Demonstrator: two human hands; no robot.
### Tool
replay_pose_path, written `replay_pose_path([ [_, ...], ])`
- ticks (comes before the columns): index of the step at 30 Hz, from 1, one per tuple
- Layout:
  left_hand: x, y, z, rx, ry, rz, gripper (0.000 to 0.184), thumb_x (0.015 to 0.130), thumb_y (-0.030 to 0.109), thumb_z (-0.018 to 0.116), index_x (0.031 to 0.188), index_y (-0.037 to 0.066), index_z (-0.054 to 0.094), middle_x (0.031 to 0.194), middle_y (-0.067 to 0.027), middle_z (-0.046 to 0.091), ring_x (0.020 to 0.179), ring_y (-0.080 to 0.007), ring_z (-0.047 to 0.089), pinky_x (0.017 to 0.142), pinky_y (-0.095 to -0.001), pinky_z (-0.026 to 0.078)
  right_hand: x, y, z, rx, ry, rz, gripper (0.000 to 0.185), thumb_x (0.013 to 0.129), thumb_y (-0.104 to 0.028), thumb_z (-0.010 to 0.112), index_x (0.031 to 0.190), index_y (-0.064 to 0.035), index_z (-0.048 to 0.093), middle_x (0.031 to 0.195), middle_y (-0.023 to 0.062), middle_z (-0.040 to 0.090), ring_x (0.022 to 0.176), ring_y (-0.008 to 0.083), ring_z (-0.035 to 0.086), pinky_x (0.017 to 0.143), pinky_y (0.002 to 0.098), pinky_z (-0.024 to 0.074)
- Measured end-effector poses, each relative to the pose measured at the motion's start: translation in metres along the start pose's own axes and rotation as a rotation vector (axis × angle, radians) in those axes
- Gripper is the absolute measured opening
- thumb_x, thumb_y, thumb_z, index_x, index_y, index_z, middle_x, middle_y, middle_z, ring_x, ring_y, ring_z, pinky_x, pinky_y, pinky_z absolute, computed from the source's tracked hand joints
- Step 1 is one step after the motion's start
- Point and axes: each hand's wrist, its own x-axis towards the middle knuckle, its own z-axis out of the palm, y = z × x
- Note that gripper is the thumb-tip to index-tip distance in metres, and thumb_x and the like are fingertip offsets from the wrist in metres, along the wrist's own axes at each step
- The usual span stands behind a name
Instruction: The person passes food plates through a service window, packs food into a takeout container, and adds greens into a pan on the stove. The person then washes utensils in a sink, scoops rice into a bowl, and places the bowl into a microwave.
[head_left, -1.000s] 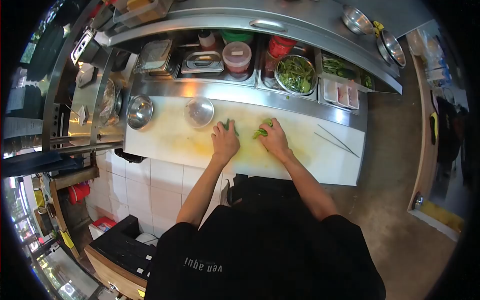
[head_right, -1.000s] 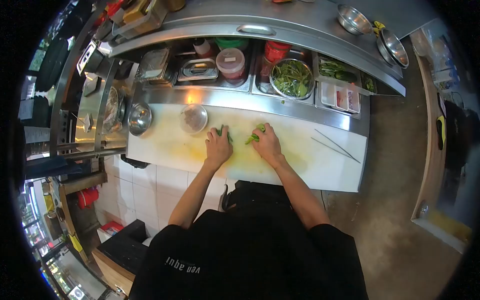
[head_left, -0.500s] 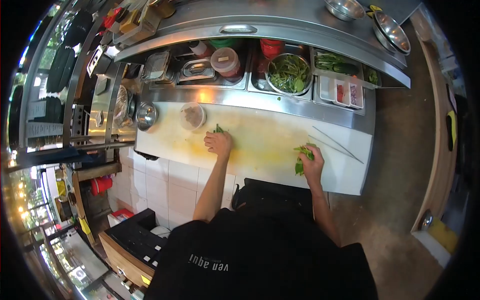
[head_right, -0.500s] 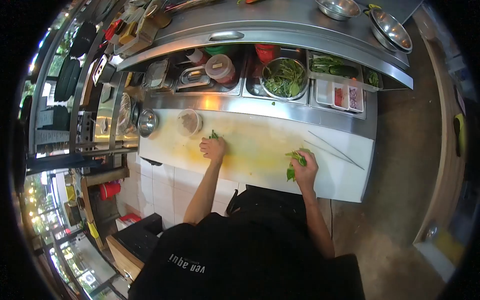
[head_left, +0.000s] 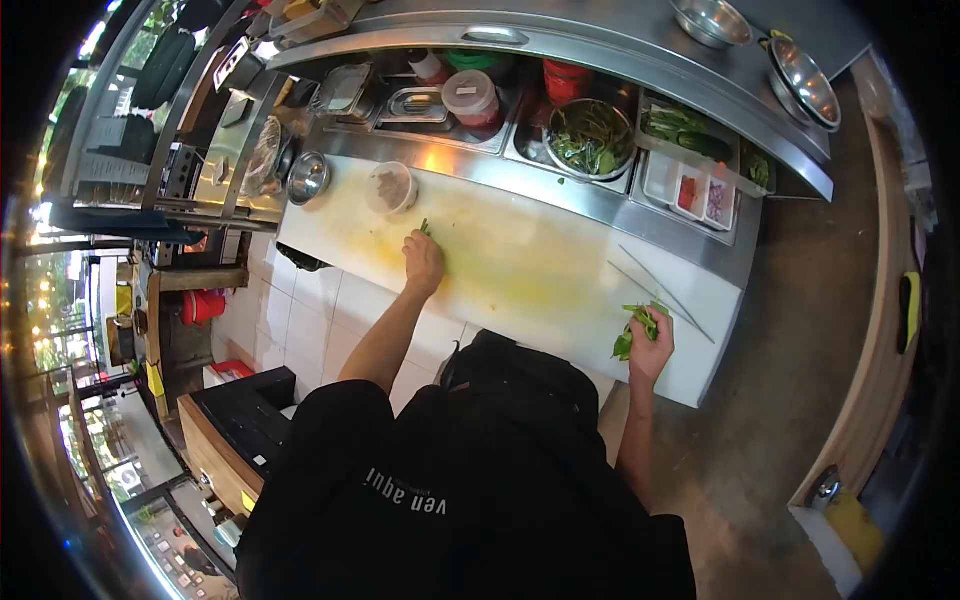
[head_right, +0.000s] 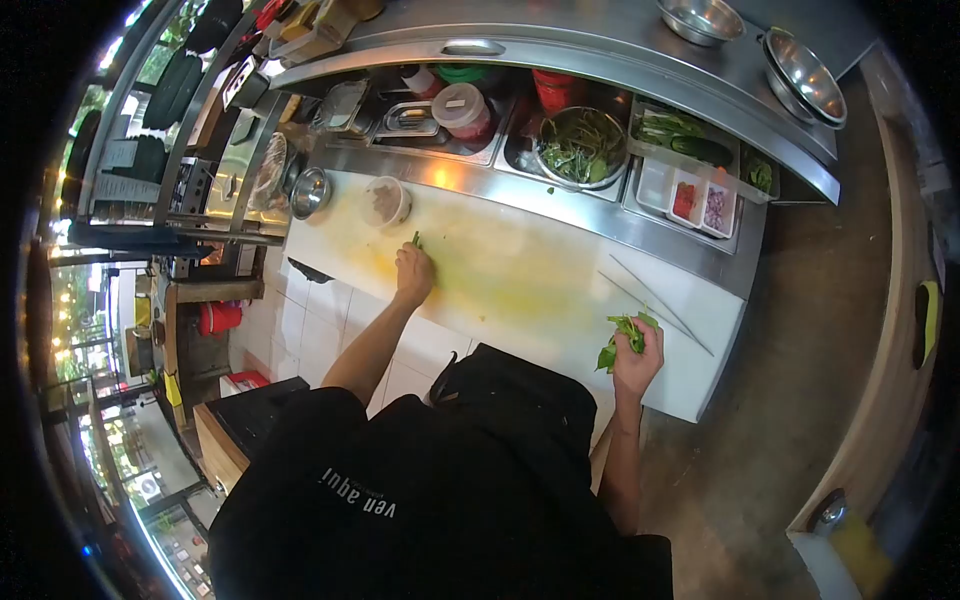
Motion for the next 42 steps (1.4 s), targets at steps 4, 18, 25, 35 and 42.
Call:
replay_pose_path([
  [4, 0.001, -0.021, -0.013, -0.415, 0.058, 0.013, 0.023, 0.087, 0.003, 0.052, 0.104, -0.011, 0.045, 0.096, -0.0276, 0.053, 0.08, -0.0433, 0.06, 0.067, -0.0471, 0.05, -0.003, -0.001, 0.019, 0.095, -0.04, 0.146, 0.024, 0.078, 0.003, 0.066, 0.102, 0.0021, 0.063, 0.101, 0.0091, 0.061, 0.094, 0.0188, 0.06, 0.083, 0.0306, 0.0485],
  [18, -0.239, -0.147, -0.031, -2.07, 0.12, -0.364, 0.019, 0.089, -0.001, 0.049, 0.105, 0.007, 0.042, 0.083, -0.0019, 0.048, 0.066, -0.0086, 0.046, 0.057, -0.0247, 0.042, -0.085, -0.126, 0.297, 0.192, -0.704, 0.042, 0.024, 0.081, 0.005, 0.06, 0.104, -0.0015, 0.061, 0.102, 0.0068, 0.061, 0.092, 0.0156, 0.058, 0.08, 0.0265, 0.048],
  [25, -0.31, -0.325, -0.006, -2.224, 0.292, -0.439, 0.02, 0.09, -0.005, 0.044, 0.107, 0.005, 0.041, 0.084, -0.0033, 0.049, 0.063, -0.0095, 0.046, 0.055, -0.0243, 0.04, -0.238, -0.223, 0.53, 0.338, -1.069, 0.136, 0.023, 0.083, 0.004, 0.058, 0.104, -0.0018, 0.062, 0.1, 0.005, 0.061, 0.083, 0.0113, 0.056, 0.073, 0.0233, 0.047],
  [35, -0.274, -0.586, 0.003, -2.16, 0.39, -0.56, 0.025, 0.088, -0.003, 0.048, 0.111, 0.007, 0.046, 0.086, -0.0005, 0.054, 0.066, -0.0081, 0.048, 0.057, -0.0231, 0.04, -0.412, -0.312, 0.816, 0.129, -1.247, 0.016, 0.021, 0.082, 0.0, 0.062, 0.103, -0.0054, 0.063, 0.091, 0.0009, 0.06, 0.078, 0.009, 0.055, 0.067, 0.0234, 0.0452],
  [42, -0.174, -0.85, 0.029, -2.328, 0.465, -0.741, 0.015, 0.089, -0.001, 0.046, 0.1, 0.007, 0.049, 0.081, -0.0026, 0.054, 0.054, -0.0049, 0.04, 0.045, -0.0205, 0.031, -0.498, -0.366, 1.124, 0.178, -1.279, -0.098, 0.021, 0.079, -0.001, 0.067, 0.1, -0.0042, 0.064, 0.092, 0.0021, 0.061, 0.082, 0.0119, 0.058, 0.074, 0.0261, 0.048],
])
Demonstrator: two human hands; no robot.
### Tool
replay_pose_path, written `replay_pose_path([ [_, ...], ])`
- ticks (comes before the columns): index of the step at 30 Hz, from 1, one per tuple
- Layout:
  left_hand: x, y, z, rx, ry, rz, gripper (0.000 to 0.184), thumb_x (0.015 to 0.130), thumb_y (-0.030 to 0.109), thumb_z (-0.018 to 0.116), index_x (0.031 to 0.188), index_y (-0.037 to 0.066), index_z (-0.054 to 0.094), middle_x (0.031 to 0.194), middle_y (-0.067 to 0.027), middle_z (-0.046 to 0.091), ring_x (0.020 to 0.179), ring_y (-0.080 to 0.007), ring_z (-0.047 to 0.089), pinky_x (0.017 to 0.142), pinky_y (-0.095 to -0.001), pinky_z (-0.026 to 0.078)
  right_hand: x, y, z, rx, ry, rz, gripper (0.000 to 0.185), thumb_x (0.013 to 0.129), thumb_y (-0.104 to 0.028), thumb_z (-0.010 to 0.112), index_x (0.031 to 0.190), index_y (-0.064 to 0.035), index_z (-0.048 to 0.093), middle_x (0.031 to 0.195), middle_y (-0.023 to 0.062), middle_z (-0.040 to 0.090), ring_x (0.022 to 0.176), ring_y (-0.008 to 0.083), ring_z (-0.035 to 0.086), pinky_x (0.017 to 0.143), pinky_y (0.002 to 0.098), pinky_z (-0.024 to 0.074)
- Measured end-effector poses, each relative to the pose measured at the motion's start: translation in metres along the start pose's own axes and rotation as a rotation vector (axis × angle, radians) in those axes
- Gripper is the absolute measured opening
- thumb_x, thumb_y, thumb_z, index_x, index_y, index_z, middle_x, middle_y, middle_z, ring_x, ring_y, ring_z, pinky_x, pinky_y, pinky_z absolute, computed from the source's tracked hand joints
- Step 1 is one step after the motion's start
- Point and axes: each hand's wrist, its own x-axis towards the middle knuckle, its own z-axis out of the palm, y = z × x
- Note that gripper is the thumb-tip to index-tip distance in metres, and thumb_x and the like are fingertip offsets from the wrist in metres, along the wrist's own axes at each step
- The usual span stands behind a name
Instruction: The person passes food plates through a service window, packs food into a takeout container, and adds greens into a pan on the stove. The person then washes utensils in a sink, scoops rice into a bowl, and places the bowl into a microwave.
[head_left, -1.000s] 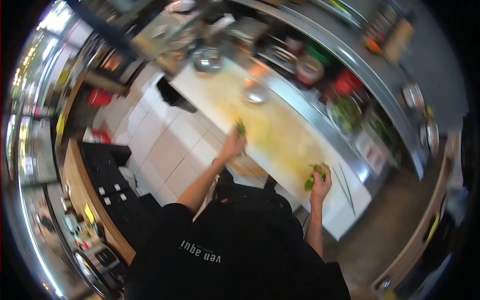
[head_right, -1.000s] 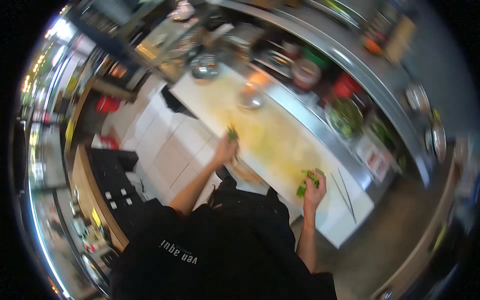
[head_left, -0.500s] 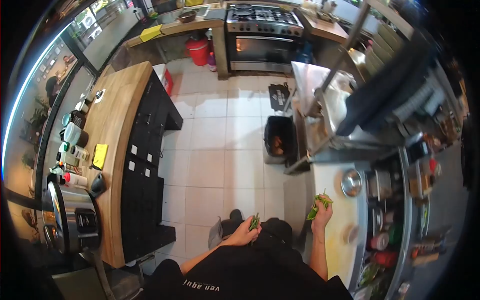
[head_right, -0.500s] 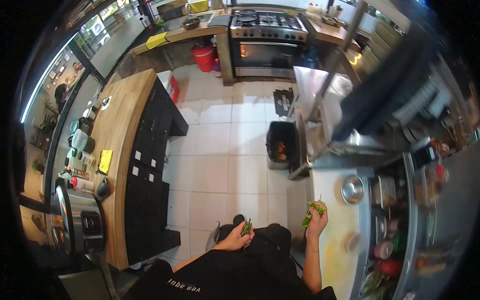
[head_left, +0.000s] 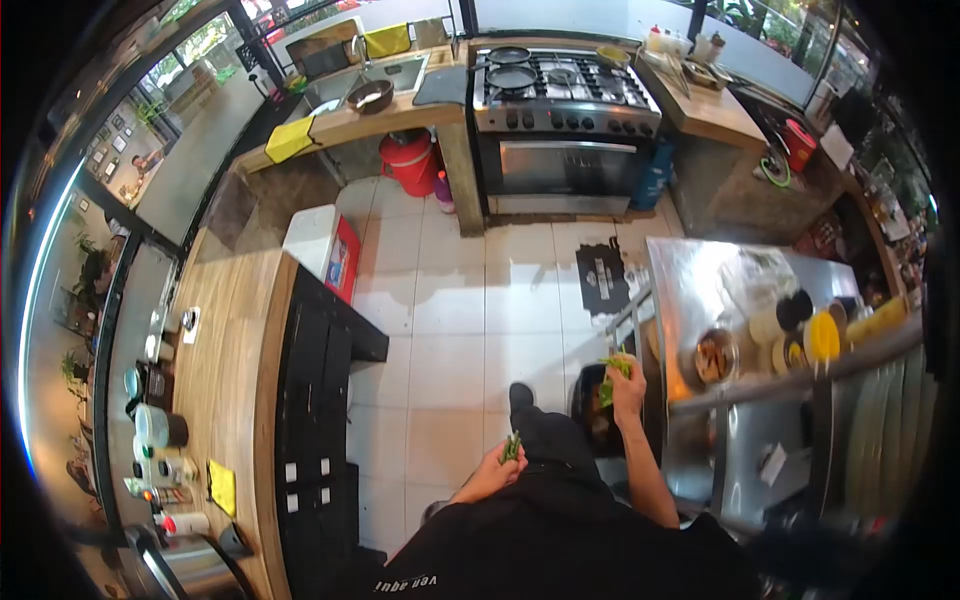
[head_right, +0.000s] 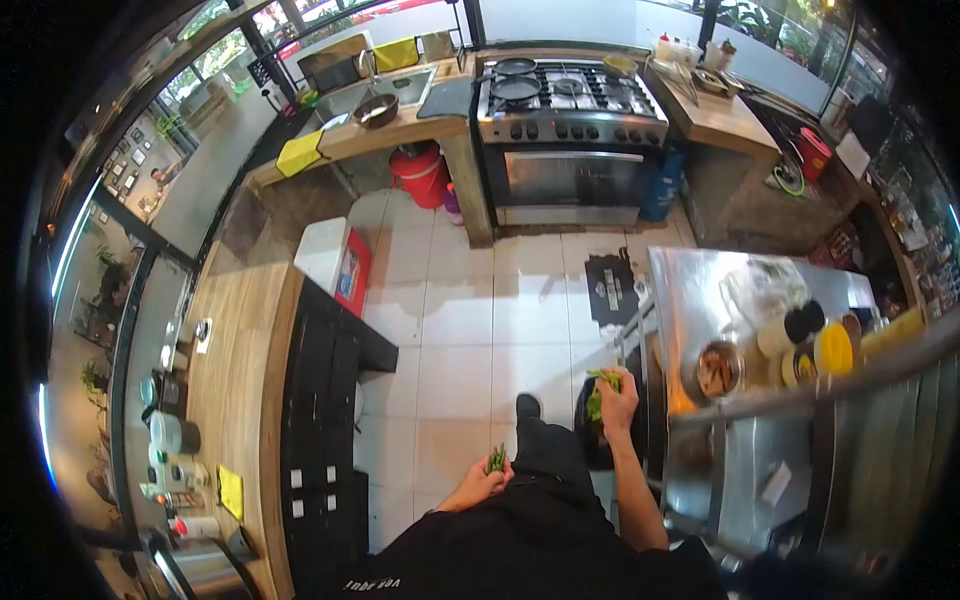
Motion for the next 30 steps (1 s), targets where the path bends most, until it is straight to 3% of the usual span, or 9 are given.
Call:
replay_pose_path([
  [1, 0.033, 0.023, -0.01, 0.005, 0.002, 0.003, 0.015, 0.089, -0.001, 0.046, 0.1, 0.007, 0.049, 0.081, -0.0026, 0.054, 0.054, -0.0049, 0.04, 0.045, -0.0205, 0.031, 0.044, -0.004, 0.026, -0.054, -0.012, 0.003, 0.021, 0.079, -0.001, 0.068, 0.1, -0.0032, 0.064, 0.092, 0.0031, 0.061, 0.082, 0.0129, 0.058, 0.074, 0.0273, 0.0482],
  [3, 0.091, 0.072, -0.026, -0.452, 0.127, -0.129, 0.014, 0.089, -0.001, 0.047, 0.099, 0.008, 0.049, 0.077, -0.0028, 0.051, 0.052, -0.0056, 0.038, 0.044, -0.0196, 0.03, 0.13, -0.024, 0.079, -0.069, -0.063, -0.095, 0.024, 0.076, -0.005, 0.069, 0.099, -0.0029, 0.064, 0.09, 0.0058, 0.062, 0.081, 0.0165, 0.06, 0.074, 0.0297, 0.0482],
  [5, 0.143, 0.122, -0.049, -0.683, 0.172, -0.076, 0.016, 0.086, -0.004, 0.046, 0.097, 0.007, 0.049, 0.074, -0.001, 0.045, 0.051, -0.0052, 0.036, 0.042, -0.0194, 0.03, 0.213, -0.058, 0.136, -0.169, -0.052, -0.242, 0.024, 0.073, -0.008, 0.069, 0.096, -0.0034, 0.066, 0.089, 0.0094, 0.062, 0.081, 0.0217, 0.061, 0.074, 0.0315, 0.0483],
  [9, 0.244, 0.216, -0.109, -0.865, 0.192, 0.066, 0.016, 0.085, -0.004, 0.046, 0.098, 0.007, 0.049, 0.073, -0.0004, 0.042, 0.05, -0.0044, 0.033, 0.041, -0.0198, 0.03, 0.361, -0.168, 0.247, -0.384, -0.148, -0.747, 0.022, 0.069, -0.011, 0.072, 0.091, -0.0058, 0.068, 0.089, 0.0135, 0.06, 0.08, 0.03, 0.061, 0.073, 0.0367, 0.0496],
  [16, 0.44, 0.318, -0.226, -0.775, 0.415, 0.135, 0.012, 0.09, 0.0, 0.043, 0.1, 0.006, 0.047, 0.071, -0.0007, 0.042, 0.05, -0.0048, 0.035, 0.042, -0.0196, 0.03, 0.671, -0.248, 0.456, -0.635, -0.269, -1.122, 0.026, 0.066, -0.016, 0.075, 0.09, -0.0083, 0.07, 0.088, 0.0186, 0.057, 0.08, 0.036, 0.059, 0.072, 0.0429, 0.0505],
  [20, 0.531, 0.401, -0.247, -0.727, 0.59, 0.18, 0.012, 0.089, 0.001, 0.045, 0.101, 0.005, 0.046, 0.071, -0.0022, 0.044, 0.051, -0.0054, 0.036, 0.041, -0.0195, 0.029, 0.817, -0.252, 0.548, -0.697, -0.396, -0.971, 0.026, 0.069, -0.019, 0.072, 0.093, -0.0103, 0.07, 0.093, 0.0201, 0.056, 0.088, 0.0389, 0.059, 0.08, 0.0459, 0.0499],
  [27, 0.606, 0.569, -0.225, -0.484, 0.776, 0.199, 0.017, 0.087, 0.0, 0.045, 0.103, 0.004, 0.046, 0.071, -0.0018, 0.047, 0.05, -0.006, 0.037, 0.041, -0.0211, 0.029, 0.93, -0.217, 0.609, -1.115, -0.775, -0.796, 0.031, 0.072, -0.025, 0.069, 0.103, -0.0222, 0.071, 0.115, 0.0172, 0.054, 0.113, 0.0365, 0.052, 0.092, 0.0464, 0.0472],
  [29, 0.63, 0.601, -0.222, -0.257, 0.796, 0.228, 0.01, 0.092, 0.004, 0.047, 0.102, 0.005, 0.047, 0.068, 0.0002, 0.046, 0.05, -0.0058, 0.039, 0.041, -0.022, 0.031, 0.935, -0.227, 0.604, -1.265, -0.761, -1.047, 0.033, 0.073, -0.026, 0.069, 0.106, -0.0234, 0.071, 0.127, 0.0163, 0.054, 0.118, 0.0354, 0.05, 0.098, 0.0482, 0.04],
  [30, 0.643, 0.618, -0.219, -0.143, 0.817, 0.224, 0.007, 0.094, 0.007, 0.048, 0.101, 0.005, 0.048, 0.067, 0.0012, 0.045, 0.05, -0.0059, 0.04, 0.041, -0.0226, 0.032, 0.937, -0.233, 0.6, -1.147, -0.747, -1.079, 0.034, 0.074, -0.027, 0.069, 0.107, -0.0225, 0.072, 0.133, 0.0153, 0.053, 0.122, 0.0333, 0.048, 0.1, 0.0493, 0.0345],
])
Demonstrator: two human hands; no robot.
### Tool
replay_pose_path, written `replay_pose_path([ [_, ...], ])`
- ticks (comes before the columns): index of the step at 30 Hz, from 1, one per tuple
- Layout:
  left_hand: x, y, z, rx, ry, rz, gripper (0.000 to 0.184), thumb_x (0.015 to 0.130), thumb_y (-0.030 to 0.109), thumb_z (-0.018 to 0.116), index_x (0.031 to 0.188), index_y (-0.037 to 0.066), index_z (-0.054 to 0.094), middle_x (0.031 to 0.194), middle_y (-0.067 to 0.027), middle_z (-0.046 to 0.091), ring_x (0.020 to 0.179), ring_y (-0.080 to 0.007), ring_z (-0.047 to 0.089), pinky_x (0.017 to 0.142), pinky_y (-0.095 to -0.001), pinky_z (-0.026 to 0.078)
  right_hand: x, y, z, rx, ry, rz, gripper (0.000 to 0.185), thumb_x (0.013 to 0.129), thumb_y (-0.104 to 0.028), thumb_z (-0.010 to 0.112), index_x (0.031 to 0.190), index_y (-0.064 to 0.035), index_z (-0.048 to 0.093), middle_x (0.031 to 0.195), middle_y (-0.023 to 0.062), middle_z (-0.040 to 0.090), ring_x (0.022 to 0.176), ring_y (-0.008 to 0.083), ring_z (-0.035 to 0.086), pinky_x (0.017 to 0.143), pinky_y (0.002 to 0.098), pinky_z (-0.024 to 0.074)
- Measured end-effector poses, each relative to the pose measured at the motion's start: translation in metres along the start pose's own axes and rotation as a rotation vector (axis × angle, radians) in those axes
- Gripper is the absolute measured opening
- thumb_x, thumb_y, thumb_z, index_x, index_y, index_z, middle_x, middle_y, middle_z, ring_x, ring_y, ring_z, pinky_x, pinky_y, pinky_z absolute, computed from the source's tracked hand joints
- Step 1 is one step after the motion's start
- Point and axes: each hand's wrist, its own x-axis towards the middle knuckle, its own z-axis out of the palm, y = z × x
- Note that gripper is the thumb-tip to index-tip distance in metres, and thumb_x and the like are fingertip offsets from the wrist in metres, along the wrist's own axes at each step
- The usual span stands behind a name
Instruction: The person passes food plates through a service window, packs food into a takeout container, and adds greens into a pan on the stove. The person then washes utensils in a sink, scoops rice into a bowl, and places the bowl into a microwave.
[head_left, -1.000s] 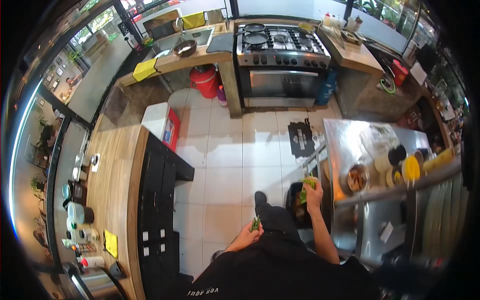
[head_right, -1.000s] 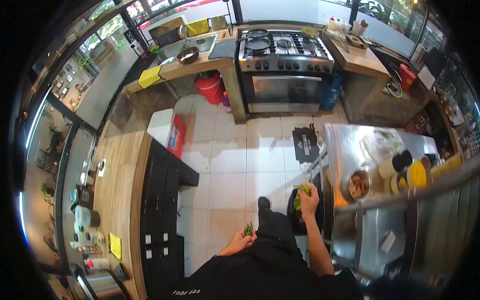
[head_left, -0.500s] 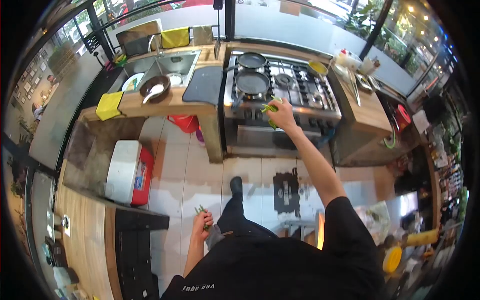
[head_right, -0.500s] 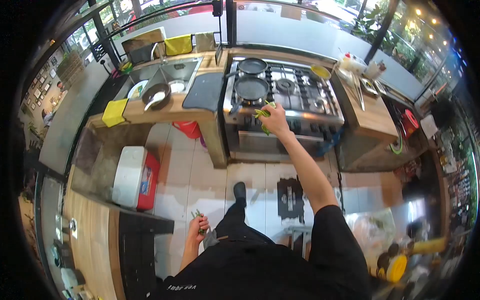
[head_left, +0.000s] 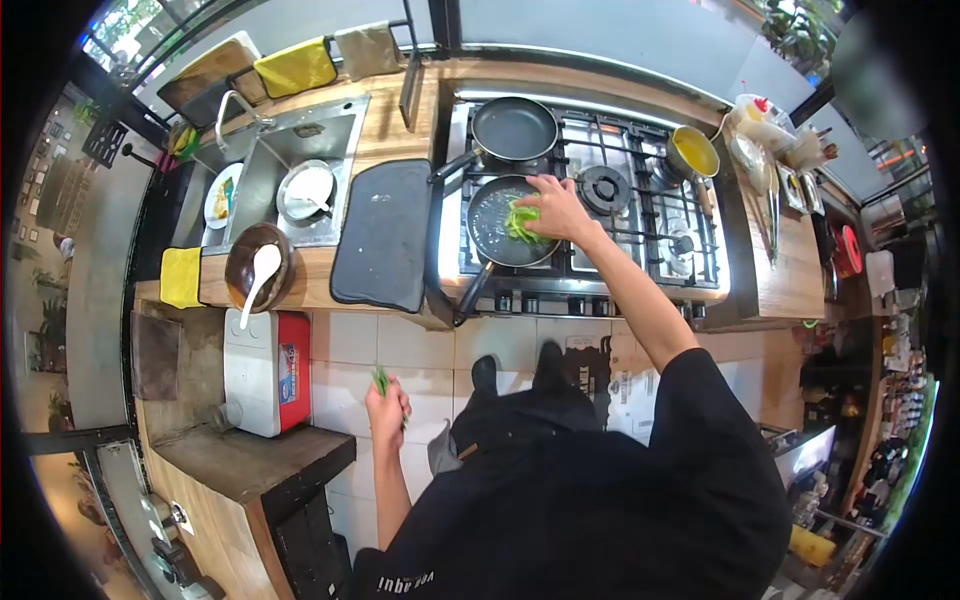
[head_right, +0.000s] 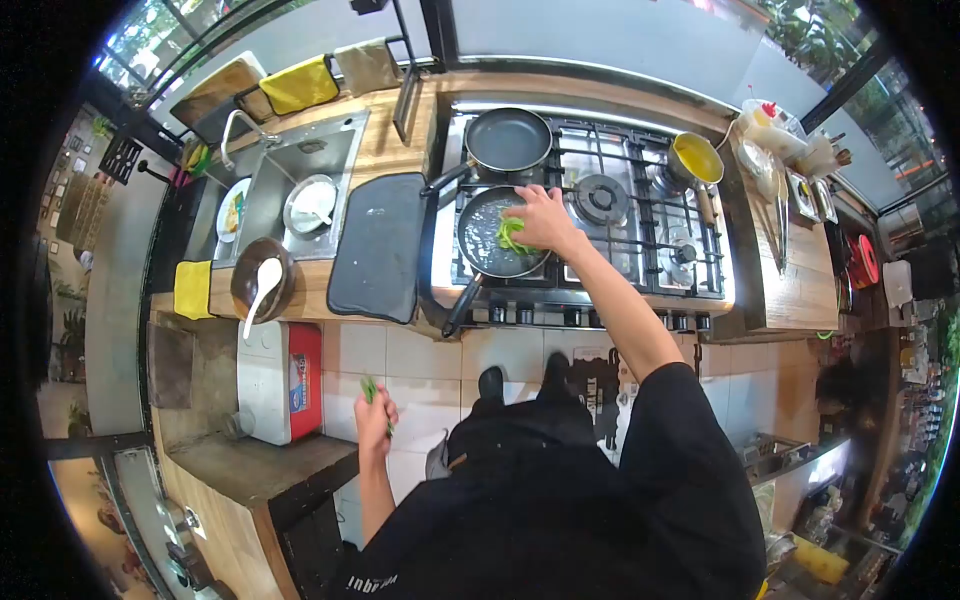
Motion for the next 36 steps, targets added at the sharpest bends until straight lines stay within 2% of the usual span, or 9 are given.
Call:
replay_pose_path([
  [7, 0.078, 0.07, 0.164, 0.476, -0.036, 0.198, 0.012, 0.097, 0.018, 0.053, 0.097, 0.006, 0.052, 0.062, 0.0039, 0.041, 0.048, -0.0057, 0.04, 0.039, -0.0246, 0.033, -0.064, 0.004, -0.056, 0.43, 0.364, 0.22, 0.024, 0.075, -0.02, 0.072, 0.098, -0.0121, 0.071, 0.123, 0.0155, 0.058, 0.116, 0.0338, 0.052, 0.093, 0.0473, 0.0415],
  [9, 0.135, 0.044, 0.193, 0.705, 0.018, 0.406, 0.018, 0.092, 0.018, 0.056, 0.097, 0.001, 0.055, 0.066, -0.0069, 0.056, 0.055, -0.0195, 0.057, 0.048, -0.0342, 0.045, -0.091, 0.009, -0.067, 0.527, 0.359, 0.289, 0.024, 0.075, -0.017, 0.073, 0.097, -0.0085, 0.07, 0.121, 0.0162, 0.058, 0.114, 0.035, 0.053, 0.095, 0.0461, 0.042],
  [11, 0.143, 0.06, 0.246, 0.948, 0.131, 0.473, 0.028, 0.087, 0.016, 0.057, 0.098, -0.01, 0.056, 0.091, -0.0312, 0.064, 0.09, -0.0475, 0.063, 0.08, -0.0496, 0.049, -0.119, 0.017, -0.076, 0.564, 0.409, 0.315, 0.024, 0.074, -0.012, 0.074, 0.096, -0.0058, 0.069, 0.116, 0.0171, 0.06, 0.11, 0.0354, 0.056, 0.092, 0.0434, 0.0463],
  [13, 0.154, 0.065, 0.282, 1.004, 0.149, 0.375, 0.035, 0.085, 0.019, 0.06, 0.102, -0.011, 0.057, 0.097, -0.035, 0.063, 0.101, -0.0492, 0.059, 0.087, -0.0501, 0.047, -0.149, 0.029, -0.08, 0.596, 0.405, 0.387, 0.022, 0.074, -0.01, 0.074, 0.095, -0.0049, 0.069, 0.116, 0.0172, 0.061, 0.108, 0.0353, 0.057, 0.089, 0.0427, 0.0477],
  [18, 0.163, 0.07, 0.312, 1.18, 0.161, 0.386, 0.051, 0.081, 0.032, 0.07, 0.101, -0.014, 0.061, 0.1, -0.035, 0.063, 0.099, -0.0463, 0.062, 0.088, -0.0474, 0.05, -0.219, 0.072, -0.093, 0.605, 0.322, 0.54, 0.019, 0.074, -0.009, 0.073, 0.092, -0.004, 0.069, 0.114, 0.016, 0.062, 0.107, 0.033, 0.059, 0.09, 0.0412, 0.0476],
  [23, 0.149, 0.107, 0.282, 0.994, 0.131, 0.474, 0.031, 0.087, 0.023, 0.064, 0.097, -0.006, 0.068, 0.081, -0.022, 0.069, 0.075, -0.032, 0.07, 0.07, -0.0402, 0.054, -0.252, 0.112, -0.108, 0.518, 0.317, 0.577, 0.016, 0.076, -0.006, 0.072, 0.092, -0.003, 0.068, 0.11, 0.0136, 0.063, 0.101, 0.0303, 0.062, 0.088, 0.038, 0.0488],
  [31, 0.146, 0.128, 0.293, 1.392, 0.166, 0.8, 0.013, 0.085, 0.023, 0.067, 0.091, 0.012, 0.069, 0.086, -0.0077, 0.065, 0.083, -0.0298, 0.065, 0.072, -0.0406, 0.05, -0.232, 0.109, -0.108, 0.532, 0.342, 0.509, 0.015, 0.078, -0.006, 0.072, 0.091, -0.0013, 0.068, 0.103, 0.0132, 0.064, 0.094, 0.0285, 0.063, 0.082, 0.0364, 0.0498],
  [34, 0.103, 0.122, 0.293, 1.033, 0.406, 0.855, 0.016, 0.087, 0.023, 0.066, 0.087, 0.008, 0.067, 0.083, -0.0088, 0.063, 0.077, -0.0296, 0.063, 0.068, -0.0406, 0.049, -0.219, 0.078, -0.102, 0.701, 0.351, 0.563, 0.011, 0.082, -0.008, 0.071, 0.078, -0.0011, 0.064, 0.073, 0.0099, 0.059, 0.063, 0.0234, 0.058, 0.061, 0.0328, 0.0464],
  [36, 0.076, 0.093, 0.256, 0.951, 0.506, 0.855, 0.021, 0.09, 0.021, 0.062, 0.077, 0.004, 0.061, 0.078, -0.0106, 0.059, 0.072, -0.0291, 0.059, 0.065, -0.0401, 0.046, -0.225, 0.061, -0.073, 0.721, 0.148, 0.477, 0.01, 0.083, -0.005, 0.069, 0.083, 0.0016, 0.062, 0.075, 0.009, 0.057, 0.06, 0.0168, 0.052, 0.057, 0.03, 0.0448],
])
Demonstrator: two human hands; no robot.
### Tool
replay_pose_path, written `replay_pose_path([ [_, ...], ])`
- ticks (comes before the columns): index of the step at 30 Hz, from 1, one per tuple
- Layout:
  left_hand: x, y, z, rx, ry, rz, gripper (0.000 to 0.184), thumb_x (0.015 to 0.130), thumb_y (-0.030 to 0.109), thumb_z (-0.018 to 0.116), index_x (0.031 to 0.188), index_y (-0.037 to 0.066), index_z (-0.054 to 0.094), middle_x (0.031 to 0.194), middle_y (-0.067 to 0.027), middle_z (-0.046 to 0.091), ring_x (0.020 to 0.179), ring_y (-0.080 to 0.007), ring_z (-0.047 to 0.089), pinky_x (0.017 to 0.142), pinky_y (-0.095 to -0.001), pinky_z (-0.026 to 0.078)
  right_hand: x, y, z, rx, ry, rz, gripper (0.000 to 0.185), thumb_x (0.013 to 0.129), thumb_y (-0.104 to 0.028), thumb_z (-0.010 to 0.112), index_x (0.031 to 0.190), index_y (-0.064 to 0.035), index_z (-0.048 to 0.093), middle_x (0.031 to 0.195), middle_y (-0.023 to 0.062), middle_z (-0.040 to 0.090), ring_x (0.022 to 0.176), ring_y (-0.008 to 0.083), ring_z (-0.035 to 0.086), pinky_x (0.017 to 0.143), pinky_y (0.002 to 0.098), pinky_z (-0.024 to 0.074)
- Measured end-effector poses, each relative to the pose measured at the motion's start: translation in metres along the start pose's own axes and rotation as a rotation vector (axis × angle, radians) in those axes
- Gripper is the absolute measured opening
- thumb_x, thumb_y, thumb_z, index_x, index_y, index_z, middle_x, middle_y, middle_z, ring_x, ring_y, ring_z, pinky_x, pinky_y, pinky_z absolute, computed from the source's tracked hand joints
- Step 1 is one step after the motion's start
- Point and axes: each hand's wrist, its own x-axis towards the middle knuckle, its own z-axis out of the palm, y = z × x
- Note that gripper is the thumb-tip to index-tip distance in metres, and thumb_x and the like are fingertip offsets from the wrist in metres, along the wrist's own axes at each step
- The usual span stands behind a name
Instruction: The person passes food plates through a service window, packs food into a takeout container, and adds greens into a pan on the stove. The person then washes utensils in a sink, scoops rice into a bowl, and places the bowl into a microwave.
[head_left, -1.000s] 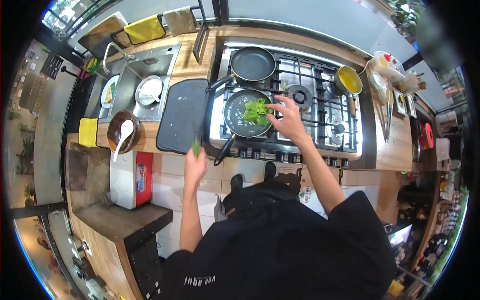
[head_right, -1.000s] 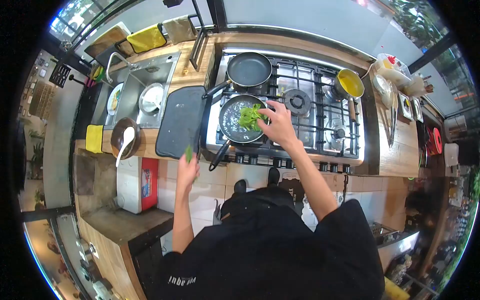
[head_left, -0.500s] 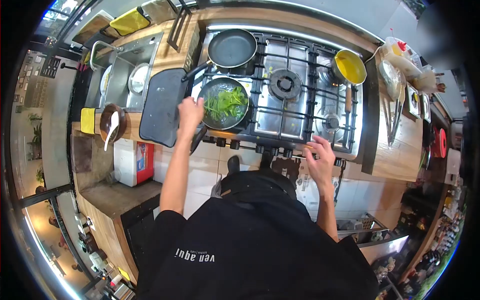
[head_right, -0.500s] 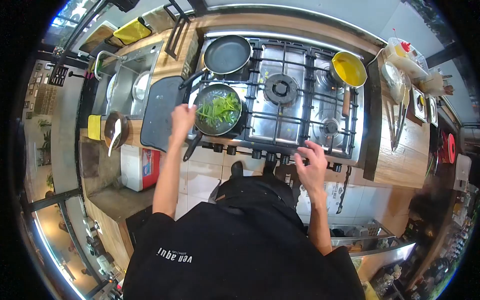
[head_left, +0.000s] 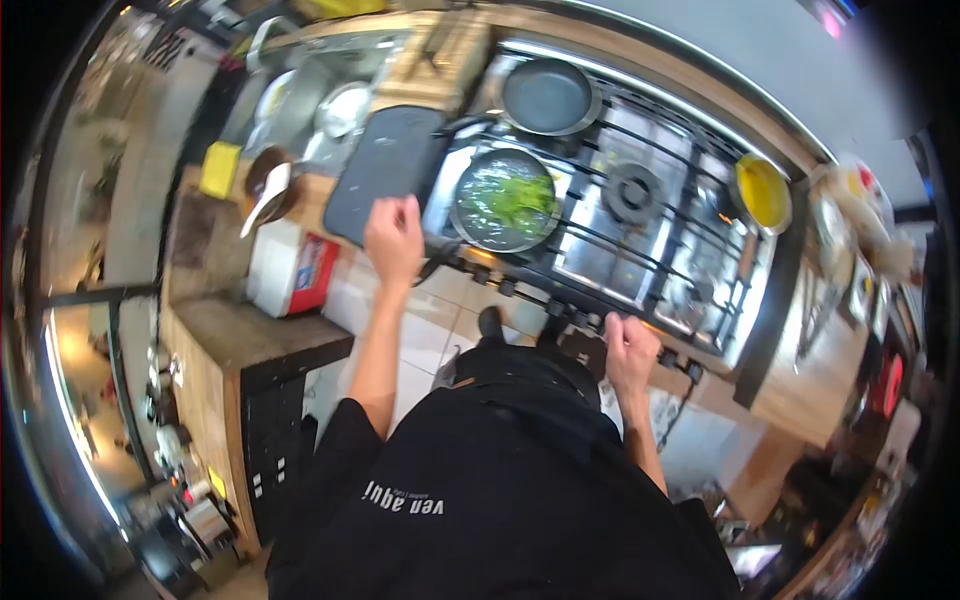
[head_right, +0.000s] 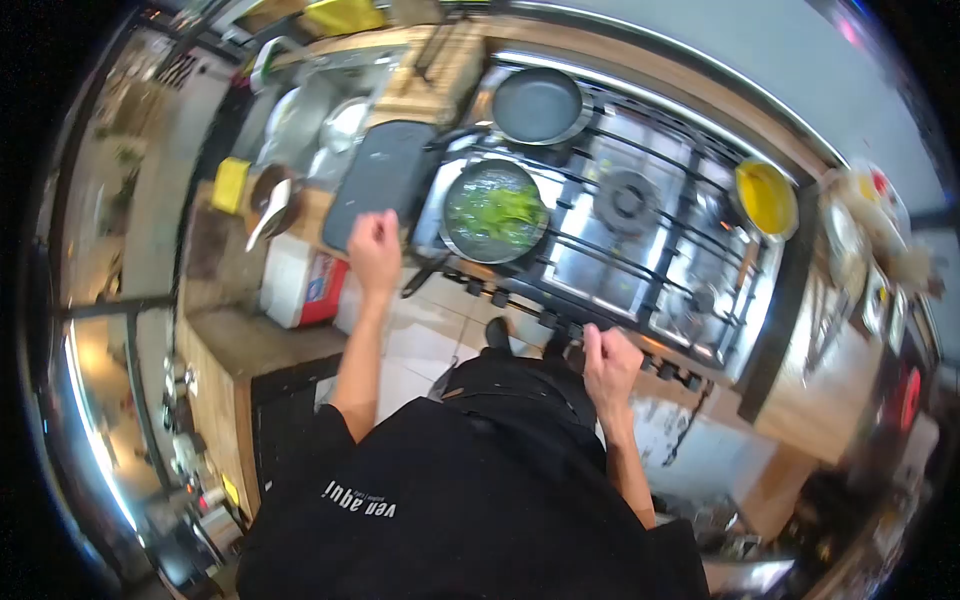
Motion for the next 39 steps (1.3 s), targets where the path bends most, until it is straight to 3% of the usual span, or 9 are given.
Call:
replay_pose_path([
  [4, -0.101, -0.078, -0.057, 0.081, 0.121, 0.008, 0.035, 0.082, 0.001, 0.063, 0.115, 0.002, 0.052, 0.108, -0.0189, 0.05, 0.091, -0.0313, 0.054, 0.08, -0.0373, 0.047, -0.007, -0.037, 0.061, 0.164, -0.43, -0.015, 0.071, 0.072, -0.001, 0.073, 0.136, -0.005, 0.044, 0.106, 0.0138, 0.055, 0.076, 0.0243, 0.057, 0.077, 0.0368, 0.0511],
  [9, -0.145, -0.232, -0.142, 0.079, 0.479, -0.519, 0.052, 0.08, 0.009, 0.066, 0.127, 0.002, 0.045, 0.122, -0.0167, 0.048, 0.095, -0.0269, 0.056, 0.082, -0.0356, 0.048, 0.0, -0.103, 0.119, 0.175, -0.815, 0.013, 0.037, 0.082, -0.019, 0.071, 0.113, 0.0, 0.062, 0.103, 0.0186, 0.063, 0.095, 0.0305, 0.064, 0.084, 0.0374, 0.0518],
  [14, -0.051, -0.31, -0.22, -1.12, 0.17, -1.039, 0.067, 0.091, 0.042, 0.06, 0.137, 0.003, 0.032, 0.118, -0.0253, 0.053, 0.102, -0.0344, 0.061, 0.086, -0.0438, 0.051, 0.011, -0.173, 0.201, 0.347, -0.864, -0.034, 0.028, 0.087, -0.014, 0.067, 0.109, 0.002, 0.062, 0.089, 0.0129, 0.067, 0.078, 0.0196, 0.066, 0.071, 0.03, 0.0519],
  [18, 0.061, -0.354, -0.184, -1.299, -0.238, -0.968, 0.079, 0.089, 0.042, 0.064, 0.146, 0.006, 0.022, 0.133, -0.0311, 0.041, 0.11, -0.0414, 0.059, 0.093, -0.049, 0.051, 0.014, -0.22, 0.294, 0.416, -0.716, 0.03, 0.026, 0.091, -0.012, 0.064, 0.113, 0.0019, 0.059, 0.087, 0.003, 0.063, 0.079, 0.0104, 0.063, 0.068, 0.0253, 0.0505],
  [27, 0.139, -0.382, -0.127, -1.472, -0.193, -0.964, 0.027, 0.086, 0.008, 0.061, 0.109, -0.004, 0.056, 0.098, -0.0154, 0.064, 0.094, -0.0306, 0.066, 0.071, -0.0386, 0.06, 0.037, -0.324, 0.458, 0.739, -0.469, 0.525, 0.047, 0.093, -0.015, 0.062, 0.132, 0.002, 0.041, 0.1, 0.0086, 0.059, 0.084, 0.0177, 0.065, 0.066, 0.0278, 0.0524],
  [34, 0.089, -0.413, -0.177, -0.75, 0.086, -0.751, 0.061, 0.076, 0.005, 0.064, 0.131, -0.004, 0.038, 0.127, -0.0194, 0.044, 0.105, -0.0273, 0.054, 0.073, -0.0355, 0.051, 0.121, -0.362, 0.555, 0.895, -0.417, 0.704, 0.066, 0.09, -0.023, 0.067, 0.136, -0.0006, 0.026, 0.106, 0.0165, 0.059, 0.085, 0.0243, 0.067, 0.062, 0.0331, 0.0576],
  [36, 0.121, -0.405, -0.224, -0.284, 0.137, 0.052, 0.06, 0.076, 0.013, 0.068, 0.129, 0.001, 0.042, 0.122, -0.0206, 0.05, 0.11, -0.0286, 0.053, 0.073, -0.0405, 0.05, 0.131, -0.366, 0.575, 0.926, -0.54, 0.753, 0.054, 0.088, -0.014, 0.063, 0.129, -0.0017, 0.03, 0.105, 0.019, 0.059, 0.08, 0.0278, 0.068, 0.058, 0.036, 0.0596],
  [37, 0.144, -0.39, -0.231, -0.275, 0.127, 0.051, 0.06, 0.076, 0.013, 0.068, 0.129, 0.001, 0.042, 0.122, -0.0206, 0.05, 0.11, -0.0286, 0.053, 0.073, -0.0405, 0.05, 0.131, -0.366, 0.583, 0.934, -0.542, 0.765, 0.054, 0.088, -0.014, 0.063, 0.129, -0.0017, 0.03, 0.105, 0.019, 0.059, 0.08, 0.0278, 0.068, 0.058, 0.036, 0.0596],
  [39, 0.204, -0.366, -0.222, 0.108, -0.341, 0.05, 0.049, 0.079, 0.019, 0.068, 0.12, 0.0, 0.051, 0.1, -0.0191, 0.063, 0.094, -0.0324, 0.062, 0.073, -0.0443, 0.05, 0.136, -0.365, 0.594, 1.094, -0.447, 0.773, 0.052, 0.085, -0.004, 0.053, 0.13, -0.0022, 0.028, 0.102, 0.0201, 0.059, 0.075, 0.0298, 0.068, 0.059, 0.0373, 0.0605],
])
